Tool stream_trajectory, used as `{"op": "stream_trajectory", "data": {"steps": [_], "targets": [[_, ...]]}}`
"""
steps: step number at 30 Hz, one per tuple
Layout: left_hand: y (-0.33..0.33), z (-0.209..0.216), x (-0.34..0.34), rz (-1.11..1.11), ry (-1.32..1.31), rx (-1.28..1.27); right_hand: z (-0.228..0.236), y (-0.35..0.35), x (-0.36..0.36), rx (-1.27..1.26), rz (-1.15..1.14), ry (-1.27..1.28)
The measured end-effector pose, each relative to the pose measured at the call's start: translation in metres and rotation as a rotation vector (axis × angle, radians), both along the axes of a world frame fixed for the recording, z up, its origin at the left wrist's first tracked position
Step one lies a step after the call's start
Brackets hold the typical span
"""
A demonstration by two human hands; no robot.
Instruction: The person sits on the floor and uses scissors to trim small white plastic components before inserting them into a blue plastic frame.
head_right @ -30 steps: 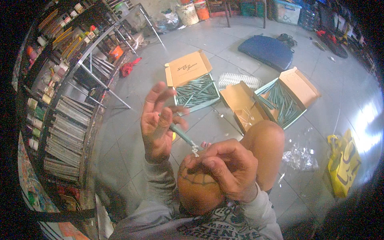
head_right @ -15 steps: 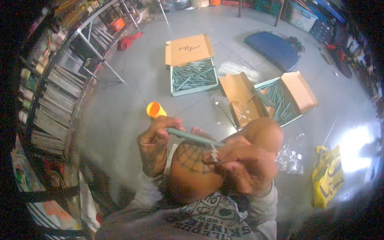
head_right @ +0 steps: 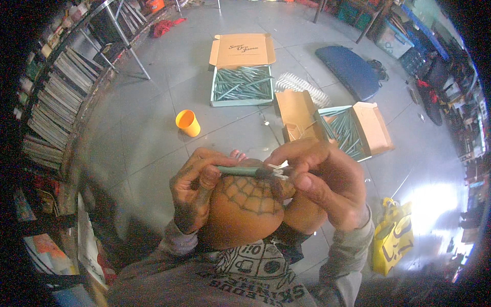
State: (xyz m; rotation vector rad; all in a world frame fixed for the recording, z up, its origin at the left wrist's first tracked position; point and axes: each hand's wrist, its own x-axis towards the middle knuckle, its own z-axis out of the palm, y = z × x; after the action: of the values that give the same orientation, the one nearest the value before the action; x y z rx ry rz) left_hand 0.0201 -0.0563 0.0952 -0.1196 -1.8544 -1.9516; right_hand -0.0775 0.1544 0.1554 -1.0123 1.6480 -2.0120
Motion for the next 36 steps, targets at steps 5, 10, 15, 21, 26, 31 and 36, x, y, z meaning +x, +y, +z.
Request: {"op": "stream_trajectory", "data": {"steps": [5, 10, 15, 21, 26, 31, 36], "targets": [[-0.001, -0.002, -0.001, 0.016, 0.036, -0.054, 0.008, 0.000, -0.004, 0.141, -0.046, 0.015], [0.006, -0.006, 0.004, 0.080, -0.022, 0.128, 0.002, 0.004, -0.005, 0.098, 0.062, -0.040], [0.002, -0.008, 0.004, 0.140, -0.009, 0.024, 0.006, 0.000, -0.006, 0.142, 0.128, -0.061], [-0.003, -0.001, 0.003, 0.224, 0.067, -0.210, 0.004, -0.007, -0.018, 0.194, 0.184, 0.157], [-0.008, 0.004, 0.002, 0.230, 0.085, -0.315, 0.012, -0.011, -0.032, 0.323, 0.263, 0.341], [-0.010, 0.007, 0.001, 0.174, 0.108, -0.313, 0.010, -0.013, -0.032, 0.327, 0.296, 0.162], [-0.009, 0.022, 0.005, 0.084, -0.060, -0.281, 0.022, -0.018, -0.038, 0.355, 0.376, 0.304]]}}
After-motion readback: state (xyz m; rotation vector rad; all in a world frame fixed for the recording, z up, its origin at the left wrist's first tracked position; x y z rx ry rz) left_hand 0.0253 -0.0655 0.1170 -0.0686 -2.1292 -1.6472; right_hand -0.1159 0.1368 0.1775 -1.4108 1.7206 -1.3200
